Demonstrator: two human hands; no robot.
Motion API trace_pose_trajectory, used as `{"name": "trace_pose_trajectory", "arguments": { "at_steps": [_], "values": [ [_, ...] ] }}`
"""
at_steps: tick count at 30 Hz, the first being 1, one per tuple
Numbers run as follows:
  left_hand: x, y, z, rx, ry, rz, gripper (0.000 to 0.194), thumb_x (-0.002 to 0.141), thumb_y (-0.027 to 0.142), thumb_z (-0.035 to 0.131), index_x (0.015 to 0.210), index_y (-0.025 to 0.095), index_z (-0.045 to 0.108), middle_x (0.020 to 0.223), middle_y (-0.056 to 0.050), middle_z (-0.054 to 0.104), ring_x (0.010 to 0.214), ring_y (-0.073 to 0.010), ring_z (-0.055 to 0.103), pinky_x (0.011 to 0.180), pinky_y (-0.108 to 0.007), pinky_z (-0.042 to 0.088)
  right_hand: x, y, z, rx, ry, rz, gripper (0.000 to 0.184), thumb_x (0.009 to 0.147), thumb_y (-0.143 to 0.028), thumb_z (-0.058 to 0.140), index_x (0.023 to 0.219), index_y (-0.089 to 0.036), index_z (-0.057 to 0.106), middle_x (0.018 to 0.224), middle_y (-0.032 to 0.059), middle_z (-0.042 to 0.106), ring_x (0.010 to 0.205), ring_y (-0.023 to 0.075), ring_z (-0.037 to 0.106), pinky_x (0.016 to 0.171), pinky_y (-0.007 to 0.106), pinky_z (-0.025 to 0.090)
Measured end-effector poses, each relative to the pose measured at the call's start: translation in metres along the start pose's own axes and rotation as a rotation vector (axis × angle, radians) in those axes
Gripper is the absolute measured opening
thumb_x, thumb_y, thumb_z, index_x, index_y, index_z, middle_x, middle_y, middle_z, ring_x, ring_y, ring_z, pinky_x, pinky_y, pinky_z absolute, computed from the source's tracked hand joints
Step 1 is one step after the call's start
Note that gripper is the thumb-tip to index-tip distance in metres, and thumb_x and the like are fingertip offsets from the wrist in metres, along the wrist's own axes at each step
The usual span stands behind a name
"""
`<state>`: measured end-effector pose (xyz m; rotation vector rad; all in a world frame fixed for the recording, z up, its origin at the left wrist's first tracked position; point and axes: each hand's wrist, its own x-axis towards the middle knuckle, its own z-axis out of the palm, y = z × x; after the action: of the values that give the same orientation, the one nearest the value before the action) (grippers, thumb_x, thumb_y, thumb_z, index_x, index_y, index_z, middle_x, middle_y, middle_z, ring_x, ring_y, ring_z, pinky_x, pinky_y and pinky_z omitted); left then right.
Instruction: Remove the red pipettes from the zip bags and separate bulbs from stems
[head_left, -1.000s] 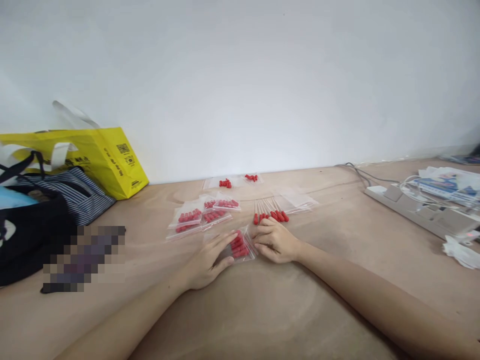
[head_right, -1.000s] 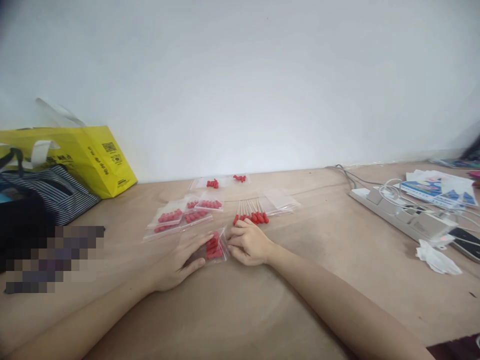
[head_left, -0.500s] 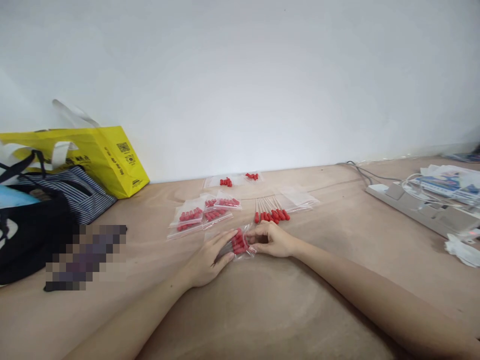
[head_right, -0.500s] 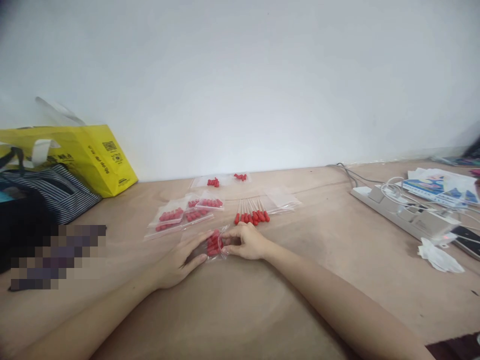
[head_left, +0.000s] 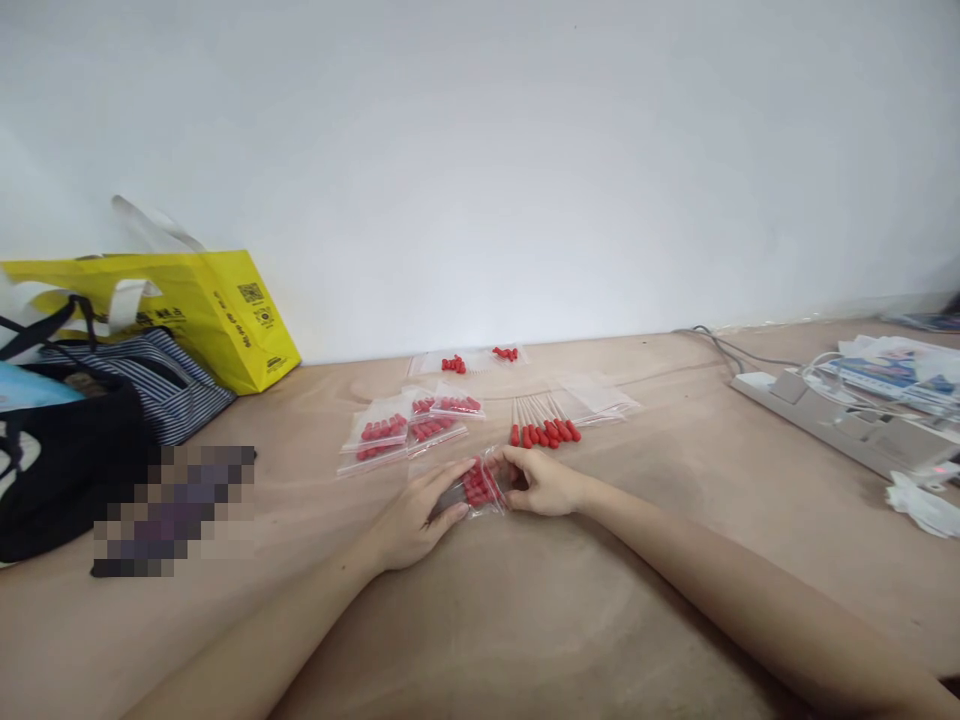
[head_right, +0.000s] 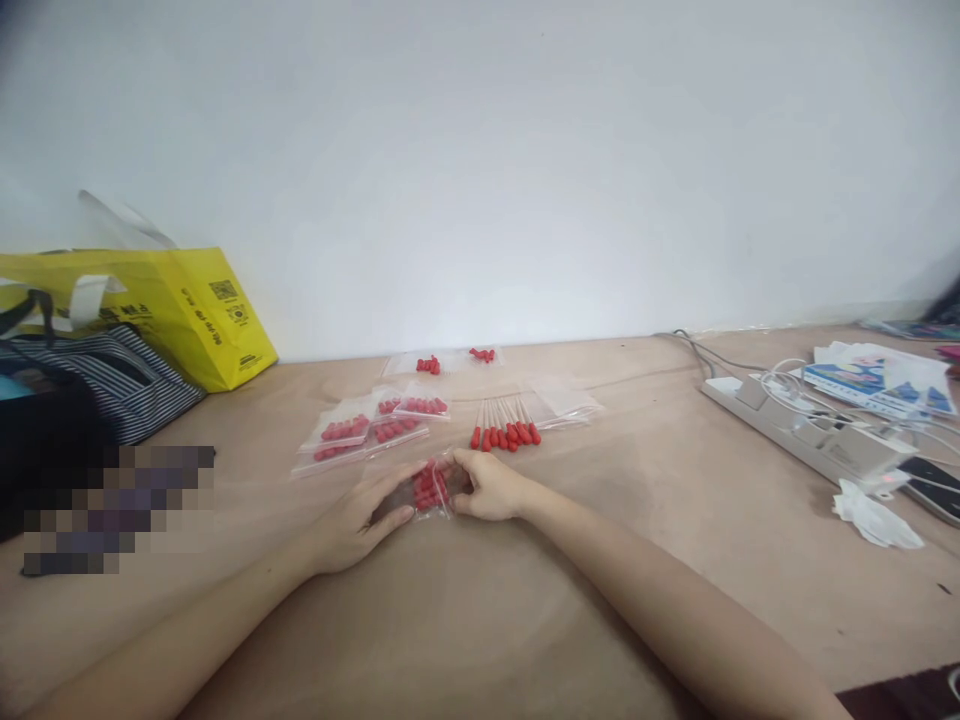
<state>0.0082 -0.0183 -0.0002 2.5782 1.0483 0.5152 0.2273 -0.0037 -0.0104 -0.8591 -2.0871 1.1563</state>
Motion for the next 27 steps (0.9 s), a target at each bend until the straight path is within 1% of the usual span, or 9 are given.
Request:
{"name": "trace_pose_trajectory", "arguments": {
  "at_steps": [2,5,10,13,16,19,21,24,27],
  "values": [
    [0.0,0.0,0.0,-0.009,0.003,0.01,0.047,0.085,0.031,0.04,0.13,0.025,0.029,0.131,-0.003,0.042,0.118,-0.0191,0.04,0.099,-0.037,0.035,0.001,-0.002,0.0,-0.012,-0.013,-0.006,0.027,0.064,-0.013,0.061,0.09,-0.017,0.052,0.08,-0.0014,0.057,0.068,0.0099,0.052,0.061,0.021,0.042],
    [0.001,0.0,0.0,-0.021,-0.003,0.013,0.047,0.085,0.032,0.041,0.13,0.025,0.029,0.131,-0.004,0.042,0.118,-0.0193,0.04,0.098,-0.037,0.035,0.0,-0.004,0.003,-0.075,0.023,0.001,0.024,0.063,-0.018,0.065,0.082,-0.017,0.052,0.074,-0.0022,0.056,0.063,0.0096,0.05,0.057,0.02,0.04],
    [0.001,-0.002,0.0,-0.028,-0.037,0.008,0.046,0.086,0.032,0.039,0.13,0.026,0.029,0.132,-0.003,0.041,0.119,-0.019,0.04,0.099,-0.036,0.035,-0.001,0.0,0.008,-0.019,0.013,-0.058,0.027,0.066,-0.02,0.062,0.089,-0.017,0.048,0.07,-0.0037,0.053,0.06,0.0085,0.047,0.054,0.019,0.037],
    [0.0,-0.003,0.0,-0.018,-0.043,-0.008,0.046,0.086,0.034,0.039,0.13,0.025,0.03,0.133,-0.004,0.041,0.119,-0.0197,0.04,0.098,-0.037,0.035,0.0,0.004,0.009,0.044,0.044,-0.064,0.022,0.066,-0.016,0.059,0.084,-0.018,0.047,0.066,-0.005,0.05,0.058,0.0076,0.045,0.054,0.019,0.037],
    [-0.001,-0.003,0.0,-0.016,-0.053,-0.026,0.044,0.086,0.034,0.037,0.13,0.026,0.031,0.133,-0.003,0.04,0.119,-0.0197,0.04,0.098,-0.038,0.034,0.0,0.01,0.005,0.138,0.069,0.005,0.022,0.062,-0.014,0.061,0.079,-0.018,0.047,0.063,-0.0059,0.049,0.055,0.0069,0.045,0.054,0.019,0.037],
    [-0.001,-0.002,0.0,-0.006,-0.072,-0.042,0.044,0.087,0.034,0.036,0.13,0.026,0.032,0.133,-0.003,0.04,0.119,-0.019,0.04,0.099,-0.037,0.034,-0.002,0.015,-0.002,0.21,0.067,0.067,0.025,0.059,-0.014,0.062,0.079,-0.017,0.048,0.065,-0.005,0.052,0.056,0.0071,0.047,0.054,0.02,0.037],
    [-0.001,-0.002,0.0,0.009,-0.082,-0.061,0.044,0.087,0.033,0.036,0.13,0.025,0.032,0.133,-0.003,0.041,0.119,-0.0191,0.039,0.099,-0.037,0.033,-0.003,0.017,-0.008,0.265,0.089,0.114,0.026,0.059,-0.017,0.063,0.08,-0.017,0.048,0.065,-0.0045,0.054,0.055,0.0072,0.048,0.054,0.02,0.037],
    [-0.001,-0.001,-0.001,0.03,-0.086,-0.086,0.043,0.086,0.033,0.036,0.129,0.023,0.035,0.132,-0.004,0.041,0.12,-0.0199,0.039,0.099,-0.038,0.032,-0.003,0.02,-0.013,0.326,0.141,0.236,0.028,0.06,-0.024,0.064,0.082,-0.017,0.048,0.057,-0.0065,0.051,0.048,0.0061,0.045,0.048,0.019,0.035],
    [-0.001,-0.001,-0.001,0.042,-0.073,-0.085,0.042,0.086,0.032,0.036,0.128,0.024,0.037,0.132,-0.004,0.042,0.119,-0.0204,0.039,0.099,-0.04,0.033,-0.002,0.02,-0.013,0.343,0.146,0.237,0.031,0.058,-0.025,0.067,0.08,-0.017,0.048,0.059,-0.0063,0.051,0.051,0.0064,0.047,0.05,0.02,0.037]
  ]
}}
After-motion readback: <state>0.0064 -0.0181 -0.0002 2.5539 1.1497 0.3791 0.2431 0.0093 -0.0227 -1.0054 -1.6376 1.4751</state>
